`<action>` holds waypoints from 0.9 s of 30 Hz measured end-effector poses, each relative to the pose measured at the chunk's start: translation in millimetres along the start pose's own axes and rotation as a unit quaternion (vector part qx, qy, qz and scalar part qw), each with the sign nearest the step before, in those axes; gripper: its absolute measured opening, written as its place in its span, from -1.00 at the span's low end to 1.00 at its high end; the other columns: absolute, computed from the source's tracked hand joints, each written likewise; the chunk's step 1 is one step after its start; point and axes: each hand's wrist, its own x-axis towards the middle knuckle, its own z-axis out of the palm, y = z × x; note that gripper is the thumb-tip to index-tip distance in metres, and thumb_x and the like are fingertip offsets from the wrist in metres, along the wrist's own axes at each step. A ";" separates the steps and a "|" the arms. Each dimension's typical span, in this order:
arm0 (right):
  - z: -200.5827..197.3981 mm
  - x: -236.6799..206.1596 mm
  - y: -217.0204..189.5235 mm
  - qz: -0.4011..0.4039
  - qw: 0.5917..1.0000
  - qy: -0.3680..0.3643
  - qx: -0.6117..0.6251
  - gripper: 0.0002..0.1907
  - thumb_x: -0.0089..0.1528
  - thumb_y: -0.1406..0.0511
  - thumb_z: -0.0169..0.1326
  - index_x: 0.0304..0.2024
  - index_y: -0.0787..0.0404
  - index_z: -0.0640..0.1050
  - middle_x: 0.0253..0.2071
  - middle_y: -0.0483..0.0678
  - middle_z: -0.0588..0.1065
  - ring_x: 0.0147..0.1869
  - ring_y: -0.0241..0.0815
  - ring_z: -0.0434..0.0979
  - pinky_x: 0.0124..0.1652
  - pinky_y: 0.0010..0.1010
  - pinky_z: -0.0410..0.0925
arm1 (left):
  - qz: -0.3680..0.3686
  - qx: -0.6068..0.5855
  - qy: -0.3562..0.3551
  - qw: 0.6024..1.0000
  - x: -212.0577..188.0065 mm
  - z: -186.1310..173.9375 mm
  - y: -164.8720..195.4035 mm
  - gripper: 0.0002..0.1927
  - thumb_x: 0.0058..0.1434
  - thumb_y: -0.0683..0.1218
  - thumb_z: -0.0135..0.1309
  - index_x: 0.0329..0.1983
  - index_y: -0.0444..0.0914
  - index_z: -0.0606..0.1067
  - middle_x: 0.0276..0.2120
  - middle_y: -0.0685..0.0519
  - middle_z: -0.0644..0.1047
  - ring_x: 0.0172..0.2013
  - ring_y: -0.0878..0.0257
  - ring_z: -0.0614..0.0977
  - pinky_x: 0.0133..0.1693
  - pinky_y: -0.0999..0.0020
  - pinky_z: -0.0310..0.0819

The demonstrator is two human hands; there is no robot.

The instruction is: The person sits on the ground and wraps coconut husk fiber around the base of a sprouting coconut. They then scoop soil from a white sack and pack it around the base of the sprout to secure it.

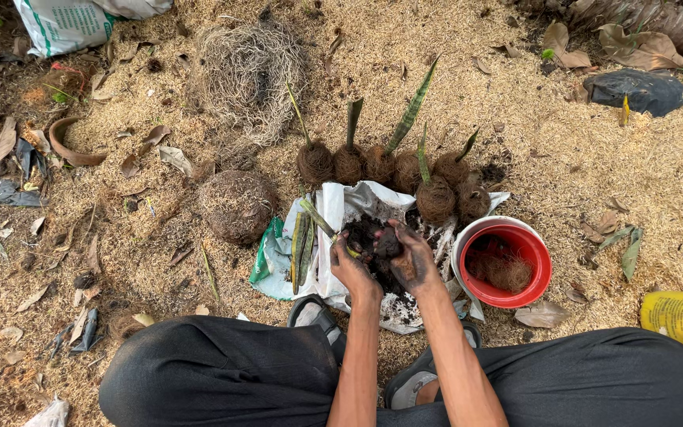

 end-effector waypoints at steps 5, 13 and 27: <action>-6.1 4.0 8.9 0.029 0.981 -0.133 0.135 -0.60 0.29 0.07 0.20 -0.16 0.31 0.56 -0.34 0.06 0.55 -0.37 -0.06 0.57 -0.33 -0.24 0.52 | 0.014 -0.005 -0.017 1.000 -0.8 -0.8 0.6 -0.68 0.40 0.06 -0.02 -0.04 -0.29 0.50 -0.25 -0.01 0.51 -0.24 0.22 0.51 -0.17 0.24 0.45; -12.4 2.5 5.4 -0.047 0.993 -0.094 0.049 -0.88 0.21 0.25 0.18 -0.22 0.09 0.57 -0.27 -0.09 0.55 -0.36 -0.28 0.51 -0.51 -0.58 0.33 | -0.007 -0.022 -0.009 1.000 -2.2 1.2 1.9 -0.68 0.37 0.07 0.00 -0.06 -0.28 0.49 -0.24 0.05 0.51 -0.24 0.26 0.50 -0.17 0.24 0.49; -15.0 5.0 13.3 -0.138 0.988 0.039 -0.057 -0.65 0.30 0.20 0.13 -0.55 0.13 0.42 -0.69 -0.15 0.35 -0.74 -0.32 0.23 -0.73 -0.45 0.11 | -0.010 0.017 -0.014 1.000 -9.9 6.4 6.3 -0.70 0.36 0.07 0.00 -0.11 -0.25 0.51 -0.31 0.08 0.48 -0.31 0.29 0.48 -0.26 0.30 0.41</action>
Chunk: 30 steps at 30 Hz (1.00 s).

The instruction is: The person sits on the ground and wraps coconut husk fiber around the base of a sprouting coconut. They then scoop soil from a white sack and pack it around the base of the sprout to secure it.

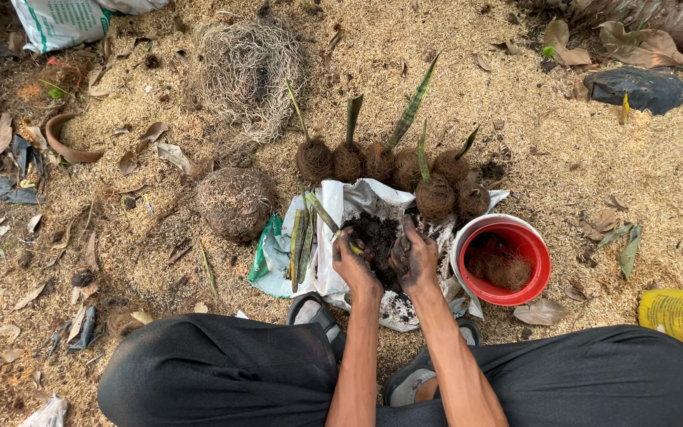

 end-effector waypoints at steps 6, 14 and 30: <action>4.9 -7.9 -3.6 -0.049 0.997 0.042 -0.038 -0.74 0.29 0.21 0.12 -0.48 0.13 0.49 -0.64 -0.14 0.41 -0.69 -0.33 0.31 -0.69 -0.48 0.17 | -0.003 0.012 -0.022 1.000 1.5 -0.6 -1.5 -0.71 0.34 0.07 0.03 -0.14 -0.25 0.54 -0.31 0.07 0.49 -0.31 0.29 0.48 -0.28 0.29 0.40; 14.0 -15.6 -21.3 0.011 0.996 -0.043 -0.080 -0.57 0.35 -0.03 0.01 -0.41 0.13 0.51 -0.58 -0.18 0.42 -0.63 -0.36 0.32 -0.65 -0.51 0.19 | 0.017 0.041 -0.045 0.998 -0.4 2.6 1.0 -0.69 0.38 0.04 0.03 -0.12 -0.29 0.58 -0.39 0.11 0.50 -0.39 0.33 0.46 -0.32 0.33 0.35; 2.2 -3.3 -31.1 0.091 0.995 -0.029 0.043 -0.77 0.25 0.15 0.12 -0.19 0.15 0.60 -0.28 -0.05 0.60 -0.28 -0.23 0.61 -0.31 -0.36 0.49 | 0.033 0.016 -0.239 0.970 -5.4 3.8 2.4 -0.64 0.29 0.00 0.16 0.06 -0.30 0.59 -0.35 0.04 0.65 -0.31 0.30 0.62 -0.21 0.27 0.50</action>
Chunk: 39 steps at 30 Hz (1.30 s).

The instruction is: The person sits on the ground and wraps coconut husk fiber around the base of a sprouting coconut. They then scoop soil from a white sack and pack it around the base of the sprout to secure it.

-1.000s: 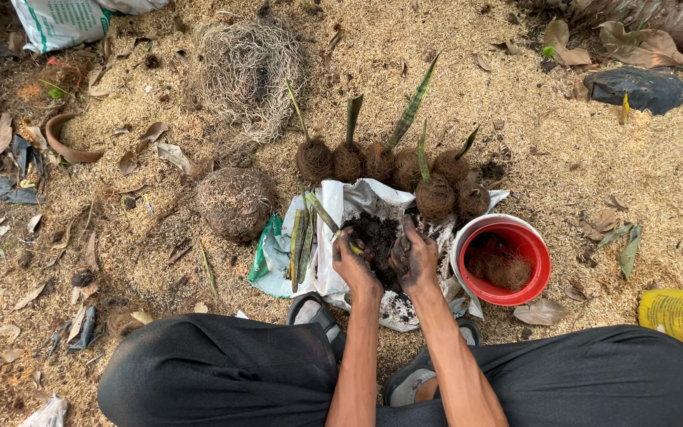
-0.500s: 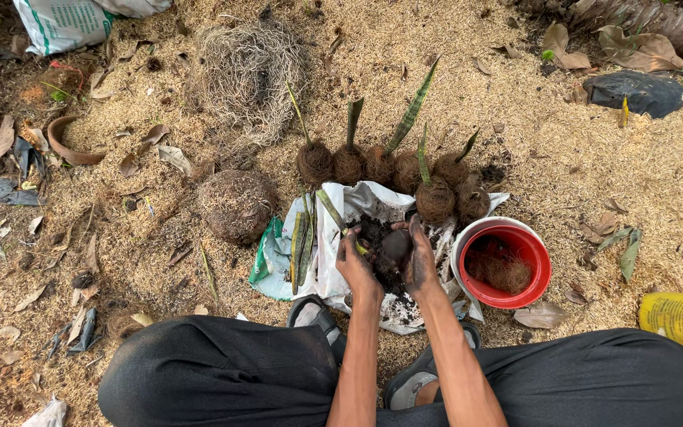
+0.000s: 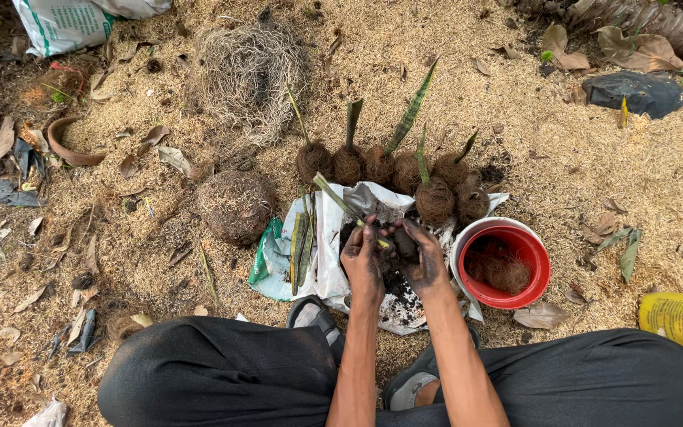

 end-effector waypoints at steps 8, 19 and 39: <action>-8.9 6.4 16.3 -0.094 0.994 0.059 0.027 -0.64 0.32 0.10 0.14 -0.47 0.12 0.42 -0.57 -0.16 0.40 -0.61 -0.31 0.39 -0.60 -0.50 0.35 | -0.024 0.017 -0.014 0.999 -4.6 8.0 8.0 -0.54 0.18 0.00 0.25 0.07 -0.36 0.57 -0.30 0.00 0.66 -0.29 0.29 0.65 -0.29 0.32 0.61; -7.7 3.8 4.8 -0.022 0.988 0.025 -0.151 -0.41 0.21 -0.16 0.05 -0.22 0.24 0.51 -0.33 -0.07 0.54 -0.36 -0.28 0.55 -0.36 -0.33 0.40 | 0.034 0.080 -0.061 0.994 -2.7 2.9 9.0 -0.51 0.29 0.02 0.26 0.16 -0.39 0.57 -0.27 0.00 0.64 -0.18 0.30 0.62 0.04 0.41 0.50; -18.6 -10.9 -25.2 -0.044 0.967 -0.165 -0.189 -0.57 0.09 0.42 0.32 0.02 0.30 0.57 -0.12 -0.09 0.62 -0.08 -0.30 0.61 -0.11 -0.49 0.48 | 0.054 0.280 -0.004 0.958 2.0 -3.4 9.8 -0.41 0.18 0.04 0.30 0.12 -0.47 0.52 -0.06 -0.17 0.64 -0.06 0.14 0.66 0.03 0.23 0.56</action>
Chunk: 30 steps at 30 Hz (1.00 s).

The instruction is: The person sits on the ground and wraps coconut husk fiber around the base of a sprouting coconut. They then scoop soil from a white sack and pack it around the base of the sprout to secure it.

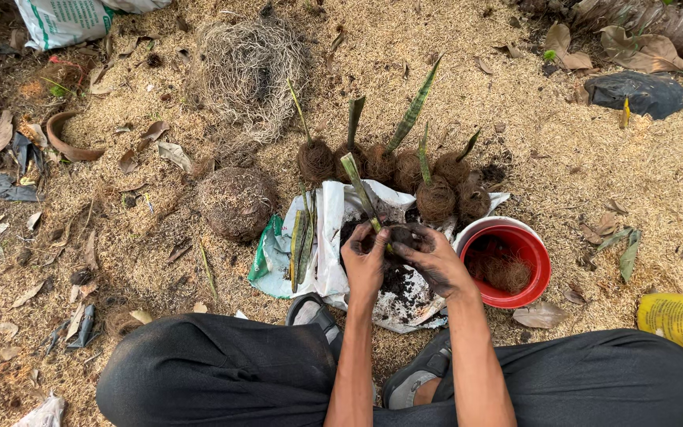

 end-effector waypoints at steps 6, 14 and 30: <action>-7.3 -0.5 4.1 -0.031 0.998 -0.004 -0.062 -0.51 0.10 0.45 0.36 0.09 0.42 0.56 -0.09 0.02 0.61 -0.09 -0.23 0.59 -0.12 -0.42 0.46 | -0.044 -0.082 -0.030 0.995 1.2 -5.1 3.8 -0.47 0.11 -0.05 0.35 0.08 -0.43 0.54 -0.08 -0.14 0.65 -0.10 0.18 0.65 0.01 0.26 0.55; 7.2 -10.2 -7.3 -0.048 0.997 -0.022 -0.058 -0.46 0.06 0.46 0.35 0.10 0.34 0.53 0.00 -0.03 0.58 0.05 -0.27 0.59 0.03 -0.40 0.49 | -0.012 -0.033 -0.073 0.997 -4.4 -5.5 20.8 -0.65 0.15 -0.08 0.34 -0.05 -0.35 0.64 -0.21 -0.05 0.67 -0.21 0.24 0.61 -0.09 0.30 0.51; 8.3 -5.2 -11.0 -0.001 0.997 0.018 0.070 -0.54 0.13 0.40 0.28 0.06 0.42 0.49 -0.07 0.13 0.61 -0.10 -0.06 0.68 -0.28 -0.20 0.58 | -0.082 -0.203 -0.071 0.973 -8.6 -7.9 29.1 -0.59 0.19 0.01 0.24 0.04 -0.29 0.62 -0.28 0.01 0.66 -0.26 0.26 0.65 -0.29 0.25 0.61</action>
